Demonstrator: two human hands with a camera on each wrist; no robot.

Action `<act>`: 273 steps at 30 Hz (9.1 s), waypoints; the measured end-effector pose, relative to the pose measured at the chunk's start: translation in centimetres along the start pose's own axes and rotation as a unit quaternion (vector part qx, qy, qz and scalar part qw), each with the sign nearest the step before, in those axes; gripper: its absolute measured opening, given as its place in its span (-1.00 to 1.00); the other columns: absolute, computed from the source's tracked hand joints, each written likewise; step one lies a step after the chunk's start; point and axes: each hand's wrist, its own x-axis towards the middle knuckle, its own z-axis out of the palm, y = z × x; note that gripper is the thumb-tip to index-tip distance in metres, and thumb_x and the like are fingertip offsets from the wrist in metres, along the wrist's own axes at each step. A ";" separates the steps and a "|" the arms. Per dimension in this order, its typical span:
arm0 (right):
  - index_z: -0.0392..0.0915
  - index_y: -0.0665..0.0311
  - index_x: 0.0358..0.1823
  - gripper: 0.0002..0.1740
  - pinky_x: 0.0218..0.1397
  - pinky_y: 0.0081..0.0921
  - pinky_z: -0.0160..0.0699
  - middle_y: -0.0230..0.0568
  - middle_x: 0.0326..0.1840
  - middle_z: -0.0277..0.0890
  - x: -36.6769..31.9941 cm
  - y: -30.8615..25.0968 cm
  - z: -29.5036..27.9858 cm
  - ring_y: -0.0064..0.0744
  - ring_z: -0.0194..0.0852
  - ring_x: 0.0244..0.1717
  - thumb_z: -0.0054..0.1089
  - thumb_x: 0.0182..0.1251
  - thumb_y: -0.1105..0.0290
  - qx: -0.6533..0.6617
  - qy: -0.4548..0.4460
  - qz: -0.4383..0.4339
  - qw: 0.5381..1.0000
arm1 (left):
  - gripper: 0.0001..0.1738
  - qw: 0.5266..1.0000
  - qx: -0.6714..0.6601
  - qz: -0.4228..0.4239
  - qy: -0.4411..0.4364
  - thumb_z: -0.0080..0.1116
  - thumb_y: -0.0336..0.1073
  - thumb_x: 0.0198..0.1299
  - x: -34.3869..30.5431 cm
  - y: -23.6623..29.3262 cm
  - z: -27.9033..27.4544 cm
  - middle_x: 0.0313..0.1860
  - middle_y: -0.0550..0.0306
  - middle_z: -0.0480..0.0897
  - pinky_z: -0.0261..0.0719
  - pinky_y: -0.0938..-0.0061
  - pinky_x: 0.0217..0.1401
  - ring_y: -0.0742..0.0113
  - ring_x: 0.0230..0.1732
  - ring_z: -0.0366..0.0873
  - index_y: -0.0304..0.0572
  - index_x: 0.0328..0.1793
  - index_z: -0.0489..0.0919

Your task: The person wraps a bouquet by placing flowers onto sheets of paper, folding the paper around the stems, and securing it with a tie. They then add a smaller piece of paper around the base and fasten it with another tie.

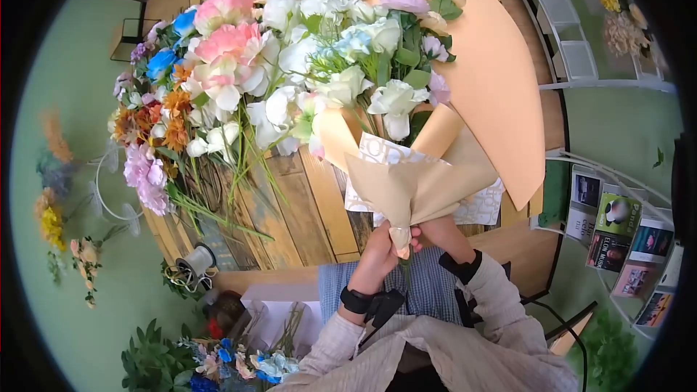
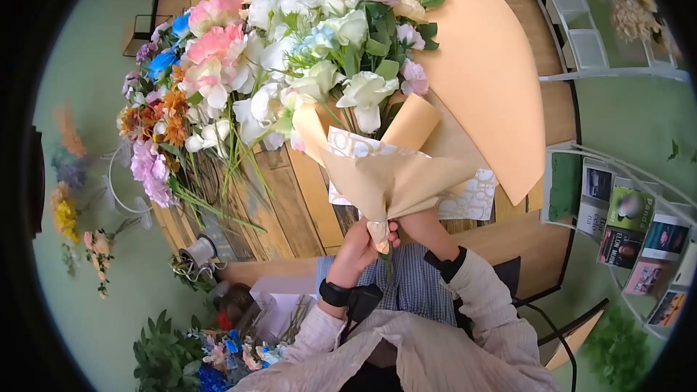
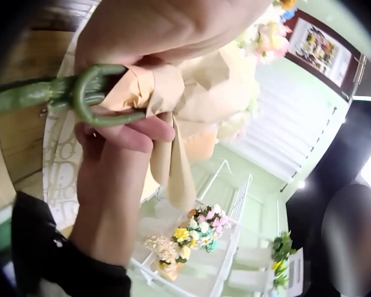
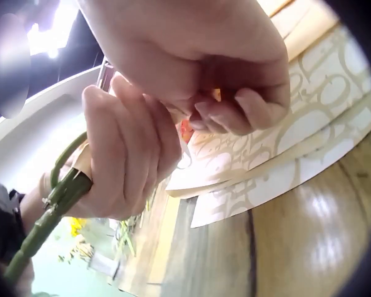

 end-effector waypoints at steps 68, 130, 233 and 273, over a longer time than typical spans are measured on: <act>0.46 0.25 -0.24 -0.77 -0.18 -0.48 0.43 -0.24 -0.28 0.51 1.7 5.3 -1.1 -0.37 0.48 -0.23 0.13 0.05 0.35 -0.264 0.030 -0.275 0.924 | -0.84 0.969 -0.192 -0.099 -0.117 -0.17 -0.32 0.20 1.9 -2.8 -5.9 -0.47 0.12 0.49 0.55 0.33 -0.40 0.28 -0.50 0.49 -0.25 -0.24 0.40; 0.52 0.37 -0.39 -0.85 -0.50 -0.55 0.44 -0.16 -0.55 0.52 -0.7 6.5 0.7 -0.41 0.51 -0.56 0.08 -0.01 0.46 -0.052 0.149 -0.172 0.972 | -0.80 0.972 -0.217 -0.044 -0.082 -0.25 -0.31 0.22 0.8 -2.7 -4.3 -0.46 0.11 0.46 0.53 0.38 -0.41 0.34 -0.53 0.45 -0.29 -0.23 0.37; 0.48 0.34 -0.41 -0.79 -0.27 -0.43 0.36 -0.22 -0.42 0.39 -0.9 2.6 8.6 -0.22 0.32 -0.34 0.20 -0.19 0.63 -0.446 0.162 -0.435 0.765 | -0.89 0.790 0.434 0.432 -0.033 0.10 -0.48 -0.01 -0.3 4.9 -7.5 -0.45 0.12 0.51 0.42 0.59 -0.35 0.38 -0.45 0.47 -0.26 -0.30 0.49; 0.45 0.30 -0.44 -0.83 -0.37 -0.48 0.34 -0.21 -0.45 0.44 -1.2 4.1 11.0 -0.27 0.35 -0.43 0.19 -0.14 0.61 -0.309 0.339 -0.369 0.809 | -0.89 0.857 0.344 0.383 0.023 0.13 -0.43 -0.01 -1.1 4.2 -6.1 -0.57 0.15 0.56 0.43 0.67 -0.49 0.56 -0.55 0.48 -0.32 -0.35 0.54</act>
